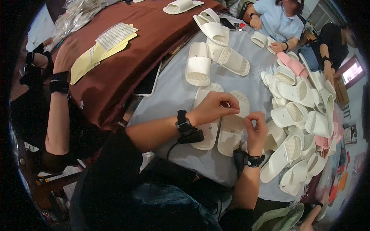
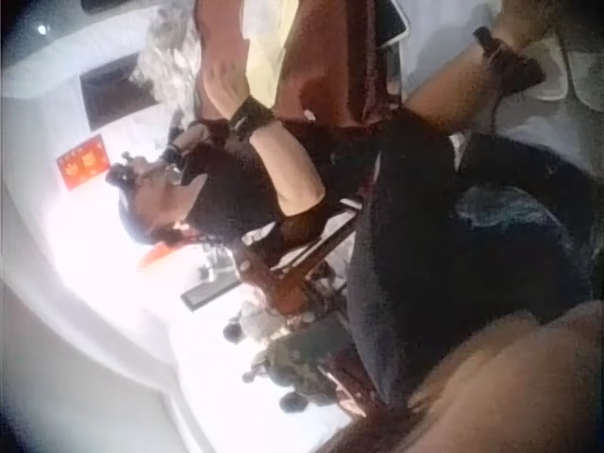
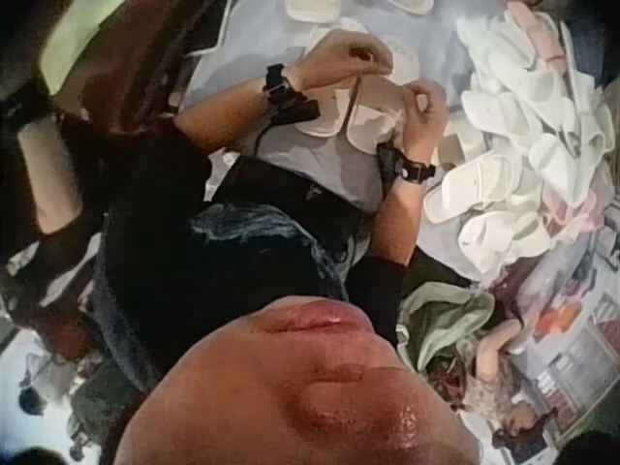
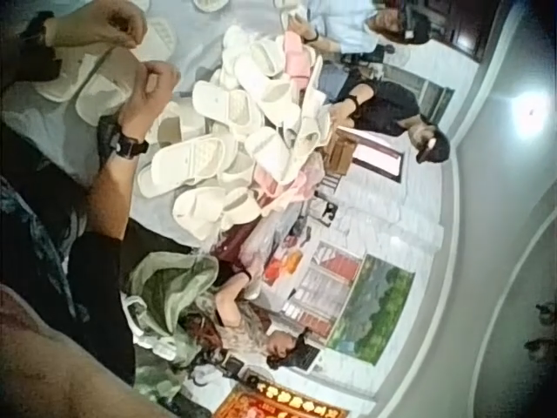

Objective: Assembling or pairing soft slippers at a manufacturing table.

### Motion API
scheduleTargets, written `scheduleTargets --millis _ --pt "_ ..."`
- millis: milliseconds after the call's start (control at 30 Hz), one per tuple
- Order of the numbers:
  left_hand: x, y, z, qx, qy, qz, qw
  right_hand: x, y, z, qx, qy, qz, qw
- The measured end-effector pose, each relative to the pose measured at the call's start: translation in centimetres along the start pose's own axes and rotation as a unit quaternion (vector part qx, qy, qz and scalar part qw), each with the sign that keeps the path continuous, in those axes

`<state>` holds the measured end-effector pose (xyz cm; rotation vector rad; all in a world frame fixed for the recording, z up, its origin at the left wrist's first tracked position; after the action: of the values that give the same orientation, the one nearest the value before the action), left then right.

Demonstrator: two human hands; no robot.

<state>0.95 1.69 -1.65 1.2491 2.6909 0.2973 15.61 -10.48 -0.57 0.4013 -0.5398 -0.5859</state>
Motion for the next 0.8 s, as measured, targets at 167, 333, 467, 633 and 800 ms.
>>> scheduleTargets --millis 167,333,467,633,800 --pt "-0.1 0.1 0.1 0.005 -0.031 -0.018 0.999 0.4 0.0 -0.6 -0.029 0.011 -0.015 0.999" --pt "-0.5 -0.1 0.2 -0.023 0.003 0.016 1.000 -0.3 -0.2 -0.3 -0.028 0.030 0.016 0.999" --pt "-1.1 -0.3 0.0 -0.037 0.025 0.050 0.998 -0.9 -0.4 -0.2 -0.008 0.027 0.056 0.998" --pt "-1.1 -0.1 -0.1 -0.059 0.039 0.053 0.996 -0.8 -0.4 0.1 -0.005 0.021 0.053 0.998" --pt "0.0 0.4 0.3 -0.001 -0.020 -0.011 1.000 0.1 -0.2 -0.4 -0.022 0.027 0.003 0.999"
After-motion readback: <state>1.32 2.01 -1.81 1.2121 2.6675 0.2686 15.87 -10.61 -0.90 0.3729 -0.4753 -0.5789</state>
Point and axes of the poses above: each hand's wrist, its own y-axis towards the middle knuckle, its own x-axis out of the back of the hand, z = x × y, the point moved 4 cm from there along y, towards the middle knuckle, and after that the axes turned 4 degrees about -z, right-handed, at the moved point
